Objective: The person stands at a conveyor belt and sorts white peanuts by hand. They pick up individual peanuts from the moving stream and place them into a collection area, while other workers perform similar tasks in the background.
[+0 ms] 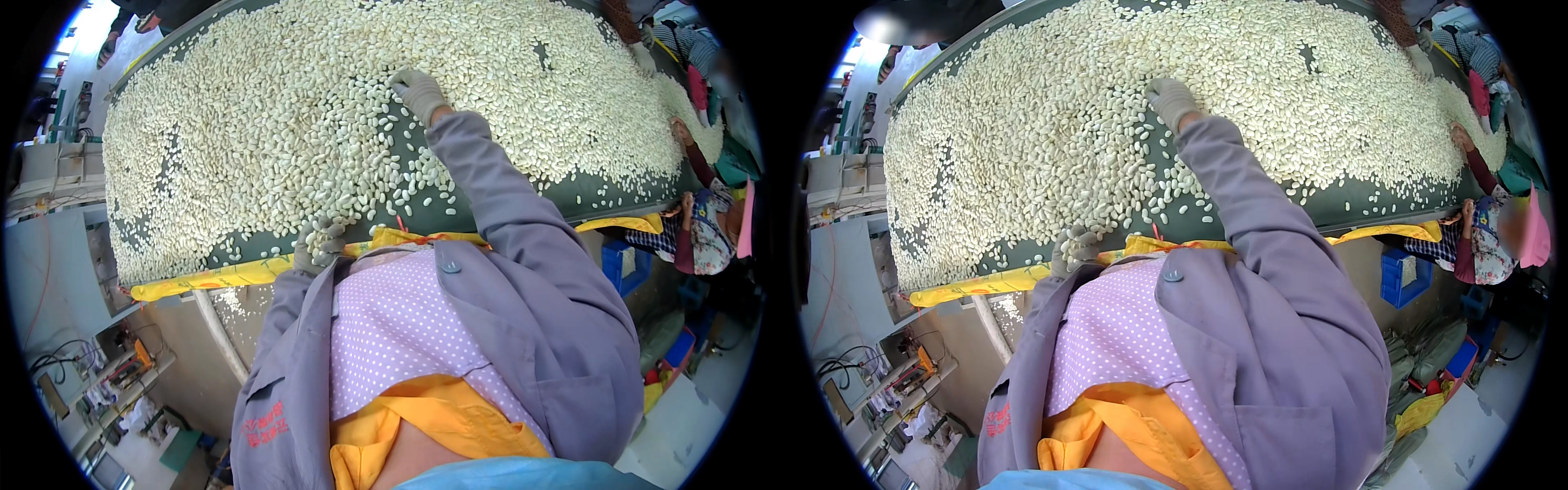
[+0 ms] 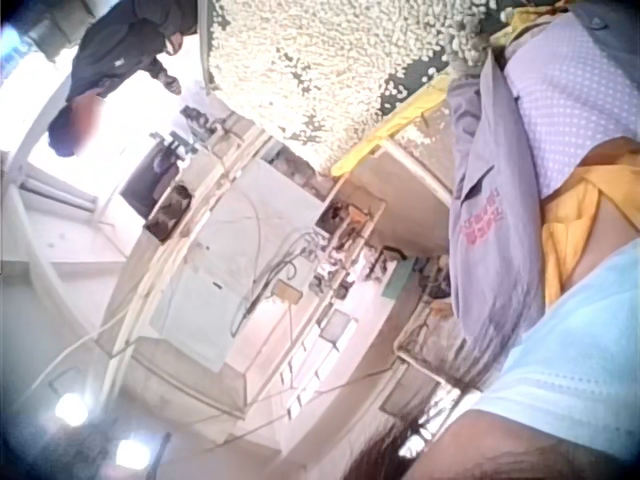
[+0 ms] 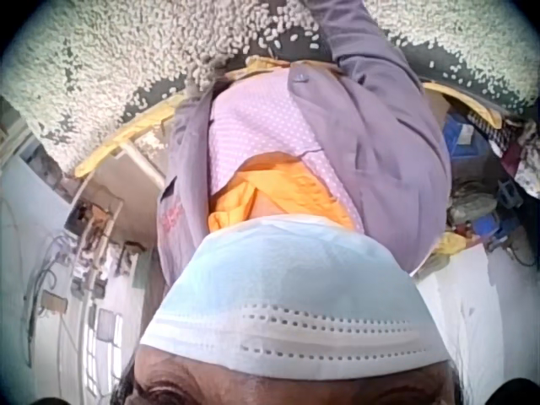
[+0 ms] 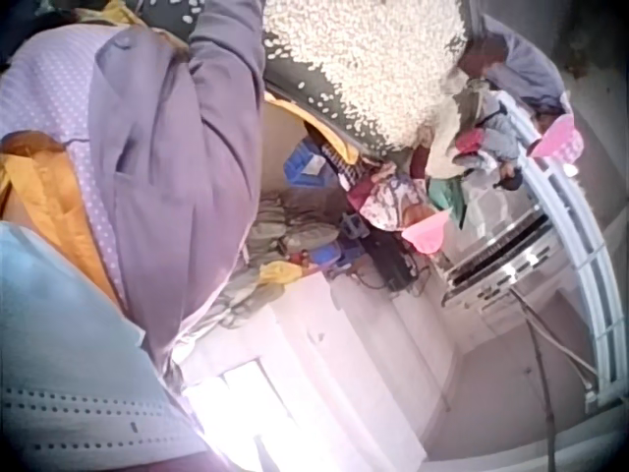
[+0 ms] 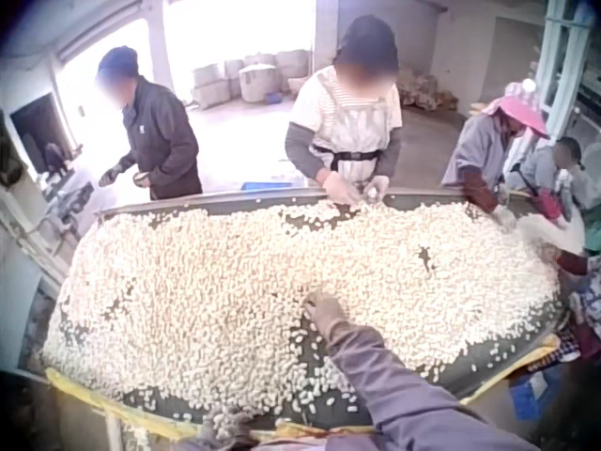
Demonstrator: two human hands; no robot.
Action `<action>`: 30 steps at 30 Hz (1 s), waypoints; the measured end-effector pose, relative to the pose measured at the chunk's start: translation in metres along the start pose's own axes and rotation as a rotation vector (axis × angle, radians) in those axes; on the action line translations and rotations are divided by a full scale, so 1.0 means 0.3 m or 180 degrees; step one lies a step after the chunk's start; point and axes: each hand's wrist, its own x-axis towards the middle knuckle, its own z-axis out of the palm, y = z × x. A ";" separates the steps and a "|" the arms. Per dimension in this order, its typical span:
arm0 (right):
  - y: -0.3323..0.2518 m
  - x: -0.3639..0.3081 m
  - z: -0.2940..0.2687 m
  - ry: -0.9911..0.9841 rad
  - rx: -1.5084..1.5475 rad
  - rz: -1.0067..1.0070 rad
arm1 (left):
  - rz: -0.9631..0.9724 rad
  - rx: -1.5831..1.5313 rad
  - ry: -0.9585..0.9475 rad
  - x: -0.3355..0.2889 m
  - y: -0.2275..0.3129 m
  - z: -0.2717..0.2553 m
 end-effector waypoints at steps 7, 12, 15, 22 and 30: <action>-0.043 0.210 0.112 -0.0951 -0.1698 0.0246 | -0.0252 0.0047 -0.0361 0.059 -0.018 -0.063; -0.037 0.158 0.112 -0.1212 -0.1853 0.0190 | -0.0076 0.0409 -0.0442 0.103 -0.059 -0.067; -0.063 0.089 0.060 -0.1540 -0.1993 0.0131 | 0.0017 0.0437 -0.0305 0.118 -0.094 -0.058; 0.203 0.024 -0.211 -0.0840 0.3173 0.0817 | -0.0050 0.0484 -0.0248 0.158 -0.120 -0.097; 0.485 0.243 -0.336 0.1128 0.0777 0.0103 | -0.0007 0.0392 0.0015 0.222 -0.182 -0.076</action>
